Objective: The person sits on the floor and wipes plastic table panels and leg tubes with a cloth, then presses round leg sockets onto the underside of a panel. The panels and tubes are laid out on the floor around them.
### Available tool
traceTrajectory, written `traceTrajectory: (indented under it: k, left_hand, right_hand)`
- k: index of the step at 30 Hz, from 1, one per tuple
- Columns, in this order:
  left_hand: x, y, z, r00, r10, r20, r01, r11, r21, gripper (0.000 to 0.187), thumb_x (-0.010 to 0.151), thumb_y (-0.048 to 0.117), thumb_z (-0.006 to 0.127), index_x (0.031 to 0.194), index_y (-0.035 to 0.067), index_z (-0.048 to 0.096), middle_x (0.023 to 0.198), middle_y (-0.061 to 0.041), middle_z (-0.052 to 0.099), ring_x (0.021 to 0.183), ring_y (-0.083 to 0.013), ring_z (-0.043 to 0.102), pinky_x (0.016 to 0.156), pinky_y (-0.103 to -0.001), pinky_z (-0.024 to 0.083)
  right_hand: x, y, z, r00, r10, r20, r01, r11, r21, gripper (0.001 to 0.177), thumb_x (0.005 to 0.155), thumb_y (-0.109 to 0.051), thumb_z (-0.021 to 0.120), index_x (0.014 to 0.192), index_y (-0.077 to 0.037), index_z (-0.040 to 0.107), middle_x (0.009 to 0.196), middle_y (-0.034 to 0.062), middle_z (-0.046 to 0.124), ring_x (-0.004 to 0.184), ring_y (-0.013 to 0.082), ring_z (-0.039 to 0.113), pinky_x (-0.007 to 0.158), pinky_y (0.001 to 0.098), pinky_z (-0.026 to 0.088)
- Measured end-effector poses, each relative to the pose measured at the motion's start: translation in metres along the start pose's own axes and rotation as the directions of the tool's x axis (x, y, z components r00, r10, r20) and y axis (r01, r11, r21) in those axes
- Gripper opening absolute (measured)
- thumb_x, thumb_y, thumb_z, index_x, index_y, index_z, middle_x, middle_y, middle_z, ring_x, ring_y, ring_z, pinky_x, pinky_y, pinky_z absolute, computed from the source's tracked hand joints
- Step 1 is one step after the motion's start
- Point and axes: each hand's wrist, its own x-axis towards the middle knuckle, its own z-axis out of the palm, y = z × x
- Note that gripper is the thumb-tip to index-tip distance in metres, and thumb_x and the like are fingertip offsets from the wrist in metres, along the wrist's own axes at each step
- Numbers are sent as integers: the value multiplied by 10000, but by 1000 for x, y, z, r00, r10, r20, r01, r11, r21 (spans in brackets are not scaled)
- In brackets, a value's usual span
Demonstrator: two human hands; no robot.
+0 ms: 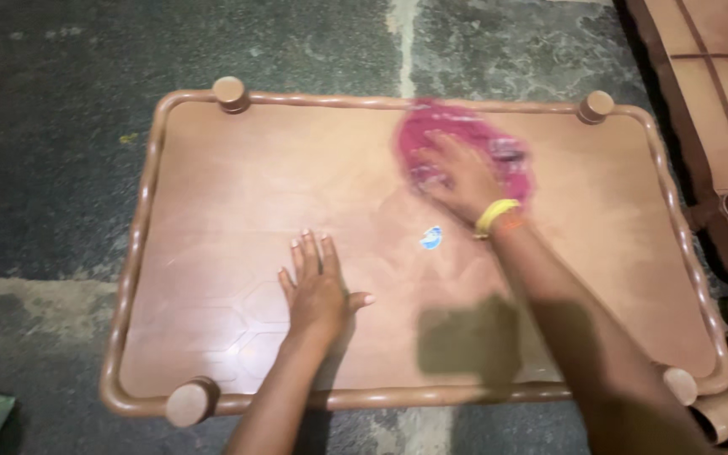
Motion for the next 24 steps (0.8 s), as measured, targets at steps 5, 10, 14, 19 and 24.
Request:
traceTrajectory:
  k: [5, 10, 14, 19, 24]
  left_hand:
    - [6, 0, 7, 1000, -6, -5, 6, 999, 45, 1259, 731, 515, 852, 1610, 93, 57, 1699, -187, -69, 1571, -362, -90, 1191, -672, 49]
    - [13, -5, 11, 999, -2, -32, 4, 997, 73, 1271, 693, 542, 864, 1607, 88, 106, 1693, -205, -27, 1572, -380, -53, 1196, -667, 75]
    - [17, -10, 16, 998, 0, -68, 7, 996, 94, 1283, 655, 552, 877, 1611, 100, 151, 1694, -210, 18, 1576, -381, -15, 1196, -668, 97]
    - [19, -22, 26, 985, 87, -148, -84, 996, 26, 1248, 671, 552, 871, 1607, 81, 194, 1692, -227, 58, 1574, -401, 5, 1197, -672, 76]
    - [4, -24, 27, 959, 175, -221, -160, 983, 87, 1122, 770, 610, 769, 1601, 78, 233, 1688, -237, 89, 1569, -410, 44, 1197, -669, 82]
  right_hand:
    - [-100, 155, -88, 865, 412, -286, -477, 853, -212, 469, 982, -344, 599, 1413, -159, 609, 1562, 163, 490, 1462, 381, 453, 1194, 549, 365]
    - [-139, 206, -108, 644, 735, -214, -763, 595, -251, 672, 986, -503, 475, 1588, -219, 380, 1708, 125, 190, 1557, 376, 131, 1184, 684, 147]
    - [-163, 158, -86, 438, 863, -253, -894, 388, -226, 759, 1005, -573, 429, 1646, -203, 262, 1730, 146, 90, 1581, 396, 41, 1209, 723, 78]
    - [-196, 29, -52, 441, 876, -195, -891, 402, -212, 849, 981, -616, 444, 1634, -129, 206, 1695, 238, 50, 1545, 472, 20, 1155, 747, 97]
    - [-209, -132, 5, 764, 645, -8, -623, 734, -270, 801, 895, -502, 611, 1578, -199, 320, 1672, 182, 169, 1528, 460, 98, 1131, 759, 112]
